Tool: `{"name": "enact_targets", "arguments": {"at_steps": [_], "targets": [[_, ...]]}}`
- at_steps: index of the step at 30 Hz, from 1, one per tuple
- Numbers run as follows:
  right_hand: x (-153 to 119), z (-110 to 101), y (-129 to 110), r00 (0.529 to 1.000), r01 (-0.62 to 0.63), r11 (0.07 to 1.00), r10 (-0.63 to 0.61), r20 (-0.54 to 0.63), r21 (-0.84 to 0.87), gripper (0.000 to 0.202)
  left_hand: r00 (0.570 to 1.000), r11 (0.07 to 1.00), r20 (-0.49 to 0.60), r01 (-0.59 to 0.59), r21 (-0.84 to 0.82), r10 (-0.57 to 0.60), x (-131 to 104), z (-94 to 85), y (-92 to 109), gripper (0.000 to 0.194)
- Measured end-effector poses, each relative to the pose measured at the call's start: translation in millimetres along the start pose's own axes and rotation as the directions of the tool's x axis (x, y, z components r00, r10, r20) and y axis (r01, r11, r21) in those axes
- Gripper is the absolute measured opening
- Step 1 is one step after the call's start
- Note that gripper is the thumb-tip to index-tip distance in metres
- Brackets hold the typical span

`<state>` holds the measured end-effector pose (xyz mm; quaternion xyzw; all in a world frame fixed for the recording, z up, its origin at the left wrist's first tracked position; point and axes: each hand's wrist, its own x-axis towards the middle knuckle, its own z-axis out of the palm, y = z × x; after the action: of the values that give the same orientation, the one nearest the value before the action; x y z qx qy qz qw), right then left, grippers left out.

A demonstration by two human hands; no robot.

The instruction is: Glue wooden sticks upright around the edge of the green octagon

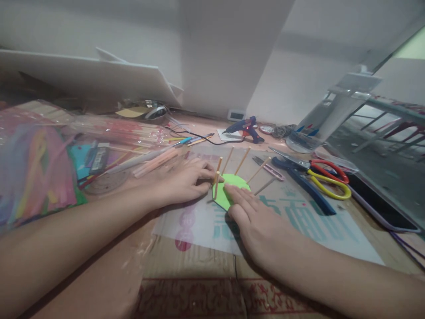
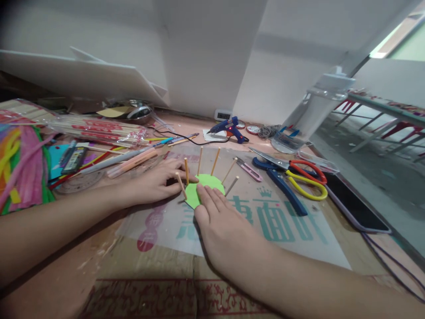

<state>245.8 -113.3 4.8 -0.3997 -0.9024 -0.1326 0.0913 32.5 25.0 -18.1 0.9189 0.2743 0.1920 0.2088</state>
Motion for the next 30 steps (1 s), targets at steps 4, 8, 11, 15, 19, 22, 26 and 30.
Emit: {"name": "enact_targets", "arguments": {"at_steps": [4,8,11,15,19,22,26,30], "targets": [[-9,-5,-5,0.997,0.041,0.994,-0.047,0.059,0.096,0.033,1.000,1.000,-0.002,0.000,-0.025,0.000,0,0.1,0,0.036],[-15,-21,-7,0.994,0.076,0.979,-0.089,0.057,0.189,0.032,1.000,1.000,-0.002,0.008,-0.010,-0.008,0,-0.1,1,0.037],[-13,-26,-5,0.996,0.057,0.993,-0.064,0.060,0.099,0.021,1.000,1.000,0.000,0.018,-0.008,-0.018,0,-0.6,2,0.037],[-10,-35,1,0.977,0.057,0.961,-0.110,0.185,0.272,0.012,0.999,0.999,0.008,0.038,-0.026,-0.038,0,-1.3,3,0.036],[-16,-33,18,0.976,0.166,0.946,-0.198,0.092,0.277,0.014,0.984,0.970,-0.095,0.130,-0.206,-0.152,-2,-2.7,1,0.034],[-22,-16,33,0.970,0.233,0.946,-0.242,0.012,0.225,0.023,0.929,0.921,-0.200,0.242,-0.306,-0.311,-2,-11.5,-2,0.034],[-25,1,43,0.967,0.252,0.945,-0.237,-0.095,0.208,0.029,0.879,0.935,-0.320,0.324,-0.143,-0.354,3,-40.8,-15,0.033],[-24,4,42,0.975,0.215,0.931,-0.186,-0.125,0.295,0.026,0.910,0.942,-0.289,0.329,0.062,-0.299,17,-67.1,-35,0.020]]}}
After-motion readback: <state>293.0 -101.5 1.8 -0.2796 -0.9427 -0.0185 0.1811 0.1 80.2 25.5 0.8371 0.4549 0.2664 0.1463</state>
